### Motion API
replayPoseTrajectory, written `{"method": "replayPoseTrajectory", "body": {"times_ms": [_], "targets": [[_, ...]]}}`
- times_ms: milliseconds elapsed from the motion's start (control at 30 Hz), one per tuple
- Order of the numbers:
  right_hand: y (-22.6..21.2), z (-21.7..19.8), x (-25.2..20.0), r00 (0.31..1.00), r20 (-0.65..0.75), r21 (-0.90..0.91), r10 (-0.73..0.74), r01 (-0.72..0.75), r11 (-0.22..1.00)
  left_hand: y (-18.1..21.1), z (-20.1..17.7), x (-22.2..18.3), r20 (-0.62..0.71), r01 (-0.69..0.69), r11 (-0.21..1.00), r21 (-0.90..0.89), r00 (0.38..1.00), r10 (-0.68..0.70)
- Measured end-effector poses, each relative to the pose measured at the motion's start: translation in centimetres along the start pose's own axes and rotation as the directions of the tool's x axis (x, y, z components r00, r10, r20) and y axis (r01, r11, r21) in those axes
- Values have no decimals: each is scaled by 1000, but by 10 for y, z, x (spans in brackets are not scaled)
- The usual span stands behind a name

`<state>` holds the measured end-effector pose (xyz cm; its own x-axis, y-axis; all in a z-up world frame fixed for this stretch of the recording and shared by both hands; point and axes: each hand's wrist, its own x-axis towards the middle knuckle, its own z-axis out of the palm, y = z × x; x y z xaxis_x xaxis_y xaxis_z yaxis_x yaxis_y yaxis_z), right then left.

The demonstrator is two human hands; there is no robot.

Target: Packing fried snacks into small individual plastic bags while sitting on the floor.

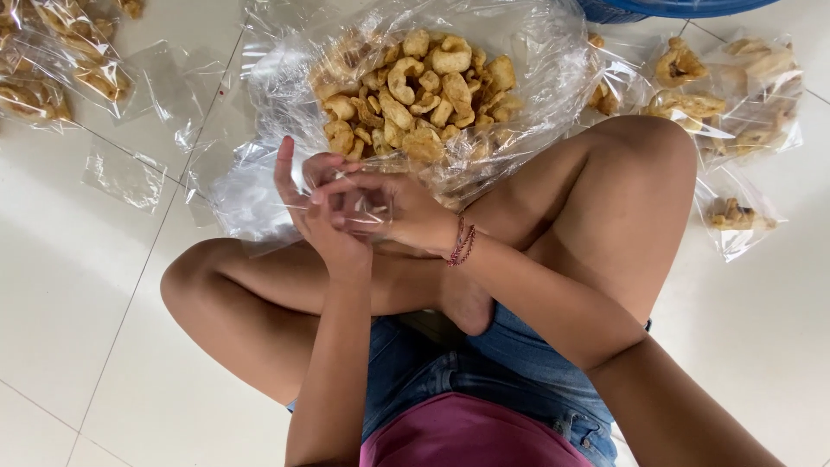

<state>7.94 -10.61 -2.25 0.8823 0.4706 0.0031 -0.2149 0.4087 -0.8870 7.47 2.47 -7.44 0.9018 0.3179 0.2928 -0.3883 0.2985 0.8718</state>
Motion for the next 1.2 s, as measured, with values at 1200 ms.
{"method": "replayPoseTrajectory", "body": {"times_ms": [1200], "targets": [[-99,-42,-17,765,331,-792,-552,544,279,53,32,18,-216,233,475,-849,667,-713]]}}
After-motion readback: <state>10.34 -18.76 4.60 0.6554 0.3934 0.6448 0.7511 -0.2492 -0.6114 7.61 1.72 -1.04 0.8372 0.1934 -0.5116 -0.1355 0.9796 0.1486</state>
